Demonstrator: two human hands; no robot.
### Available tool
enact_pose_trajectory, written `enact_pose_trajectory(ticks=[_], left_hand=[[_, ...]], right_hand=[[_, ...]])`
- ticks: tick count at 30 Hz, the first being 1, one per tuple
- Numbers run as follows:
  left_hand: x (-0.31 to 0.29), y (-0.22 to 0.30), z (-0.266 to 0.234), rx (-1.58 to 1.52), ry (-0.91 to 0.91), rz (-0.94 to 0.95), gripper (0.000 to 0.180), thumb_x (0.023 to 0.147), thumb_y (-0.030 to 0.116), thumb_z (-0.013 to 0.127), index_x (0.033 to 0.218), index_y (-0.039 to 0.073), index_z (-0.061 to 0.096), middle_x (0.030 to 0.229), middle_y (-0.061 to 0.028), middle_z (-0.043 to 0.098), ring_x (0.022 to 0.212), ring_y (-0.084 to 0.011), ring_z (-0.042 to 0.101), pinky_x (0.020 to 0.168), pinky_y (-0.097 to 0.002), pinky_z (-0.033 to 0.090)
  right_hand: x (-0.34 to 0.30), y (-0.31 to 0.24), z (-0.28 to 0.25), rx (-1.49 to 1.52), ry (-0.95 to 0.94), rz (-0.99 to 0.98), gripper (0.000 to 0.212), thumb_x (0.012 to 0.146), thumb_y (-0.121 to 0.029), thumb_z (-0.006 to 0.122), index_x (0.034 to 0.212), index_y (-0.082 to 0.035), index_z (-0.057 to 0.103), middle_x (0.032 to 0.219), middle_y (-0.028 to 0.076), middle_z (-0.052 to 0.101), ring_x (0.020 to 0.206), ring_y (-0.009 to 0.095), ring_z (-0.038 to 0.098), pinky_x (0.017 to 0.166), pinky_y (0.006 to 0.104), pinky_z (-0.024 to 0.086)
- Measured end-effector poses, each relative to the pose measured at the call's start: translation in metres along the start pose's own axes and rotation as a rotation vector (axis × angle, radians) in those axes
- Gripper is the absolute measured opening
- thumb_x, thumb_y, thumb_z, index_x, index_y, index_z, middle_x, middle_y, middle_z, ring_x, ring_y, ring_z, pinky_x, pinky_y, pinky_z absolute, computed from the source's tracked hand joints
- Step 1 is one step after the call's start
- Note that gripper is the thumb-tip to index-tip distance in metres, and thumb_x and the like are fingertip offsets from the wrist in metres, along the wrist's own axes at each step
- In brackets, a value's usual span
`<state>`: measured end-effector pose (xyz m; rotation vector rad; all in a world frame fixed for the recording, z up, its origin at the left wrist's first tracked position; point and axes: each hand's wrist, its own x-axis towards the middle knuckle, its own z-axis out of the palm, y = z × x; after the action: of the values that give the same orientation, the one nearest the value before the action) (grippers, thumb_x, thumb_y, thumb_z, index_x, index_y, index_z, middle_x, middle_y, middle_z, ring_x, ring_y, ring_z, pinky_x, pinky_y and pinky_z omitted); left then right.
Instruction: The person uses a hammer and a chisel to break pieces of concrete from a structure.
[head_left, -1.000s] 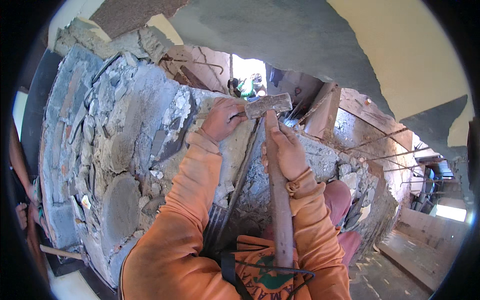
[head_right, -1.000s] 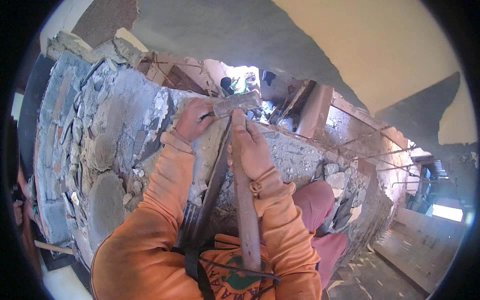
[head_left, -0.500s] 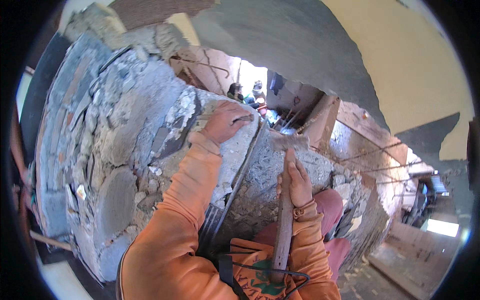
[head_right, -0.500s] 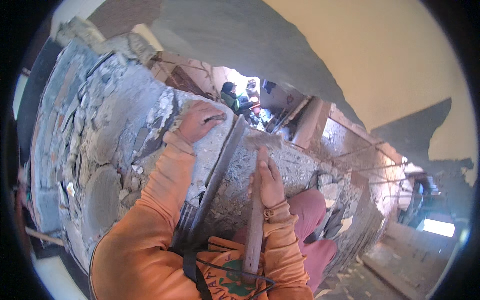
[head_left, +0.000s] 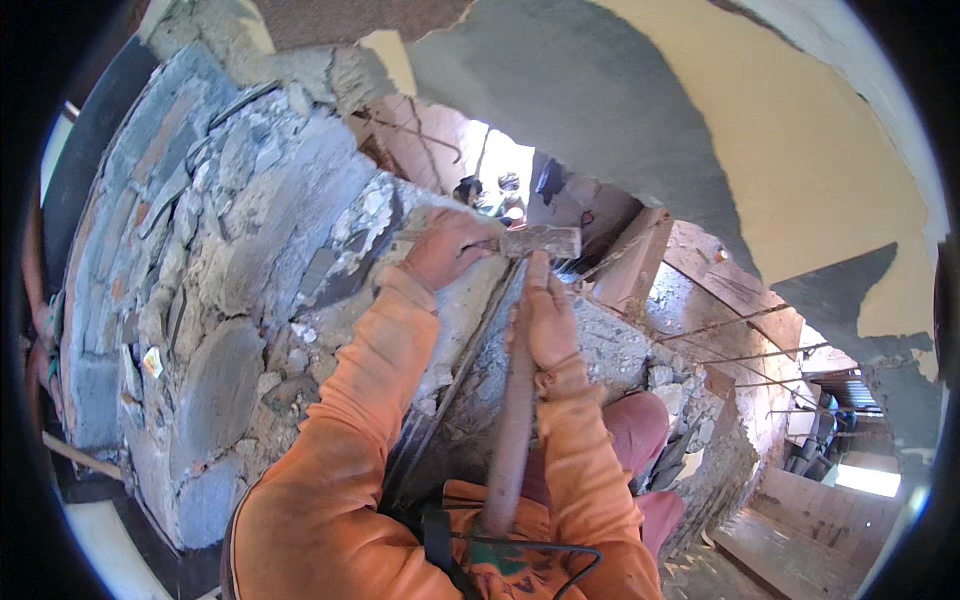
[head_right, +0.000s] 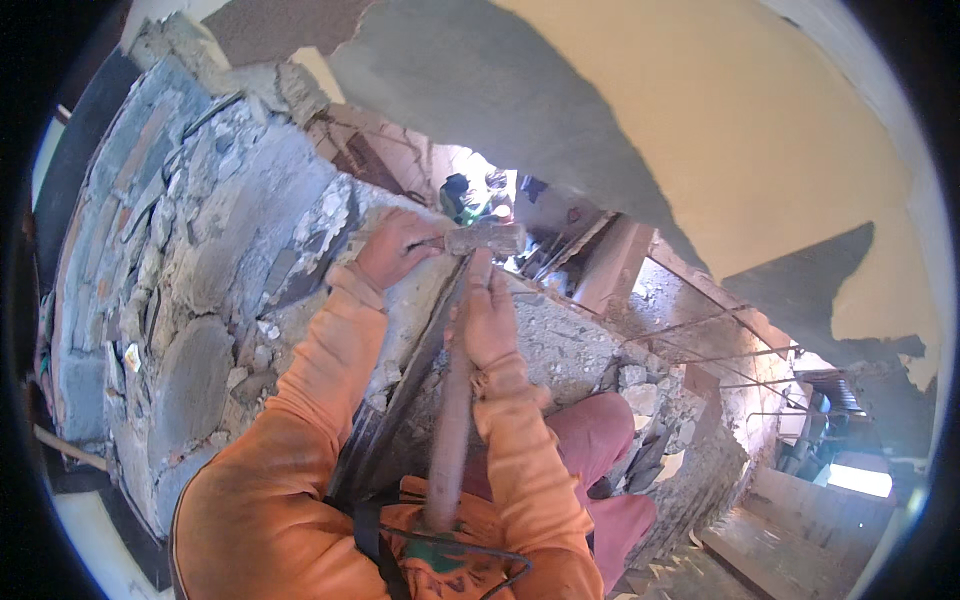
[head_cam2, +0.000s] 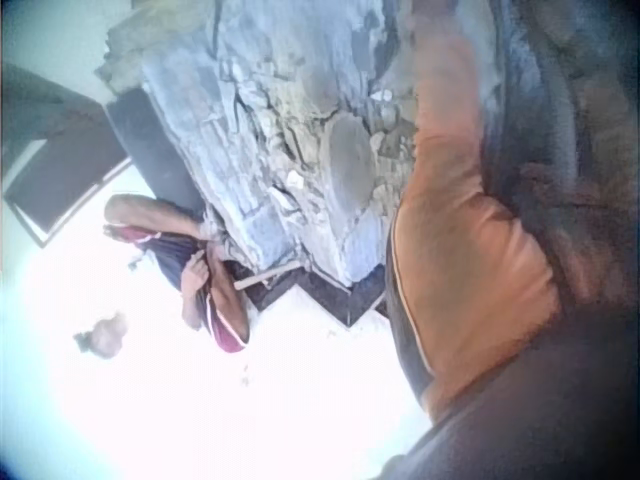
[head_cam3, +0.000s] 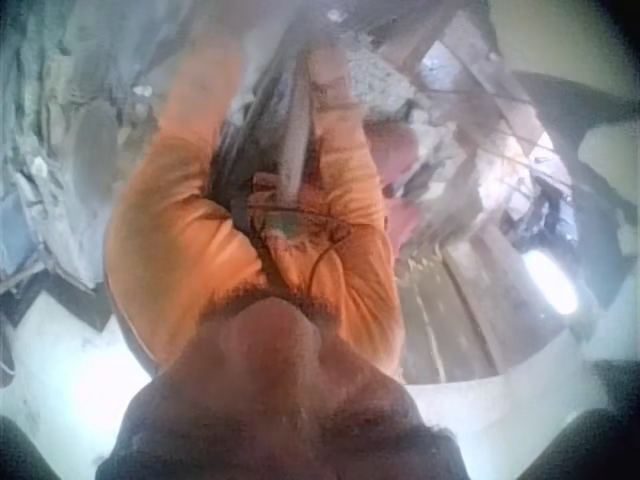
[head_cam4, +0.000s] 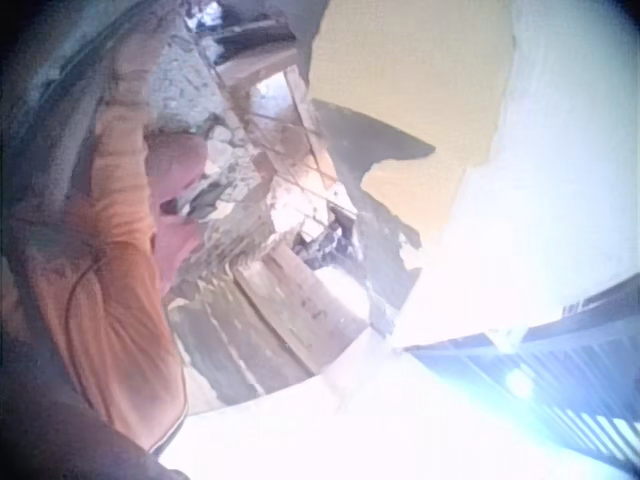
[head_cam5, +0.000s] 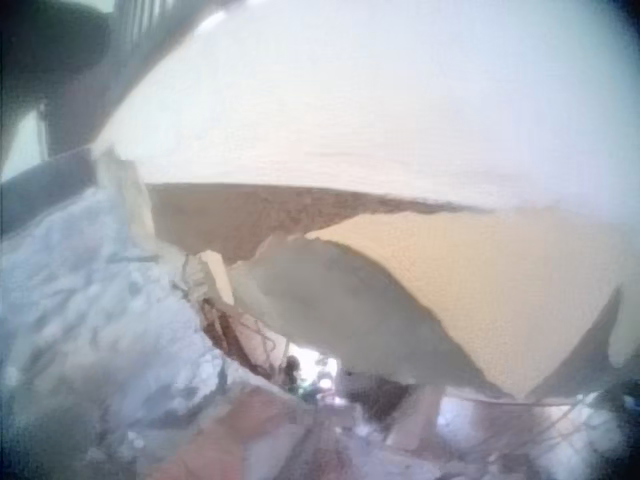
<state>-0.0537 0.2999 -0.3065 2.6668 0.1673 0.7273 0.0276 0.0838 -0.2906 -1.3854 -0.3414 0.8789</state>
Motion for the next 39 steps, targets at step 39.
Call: enact_pose_trajectory(ticks=[39], left_hand=[[-0.019,0.107,0.053,-1.092,-1.181,0.204,0.03,0.077,0.017,0.06,0.103,0.007,0.072,0.085,-0.0082,0.071,0.075,-0.0184,0.065,0.067,-0.0378,0.051]], right_hand=[[0.12,-0.066,0.092,-1.774,-0.726,-0.392,0.035,0.092,-0.036,0.057,0.096,-0.001,0.051,0.084,0.027,0.063,0.08,0.048,0.061,0.071,0.0558,0.047]])
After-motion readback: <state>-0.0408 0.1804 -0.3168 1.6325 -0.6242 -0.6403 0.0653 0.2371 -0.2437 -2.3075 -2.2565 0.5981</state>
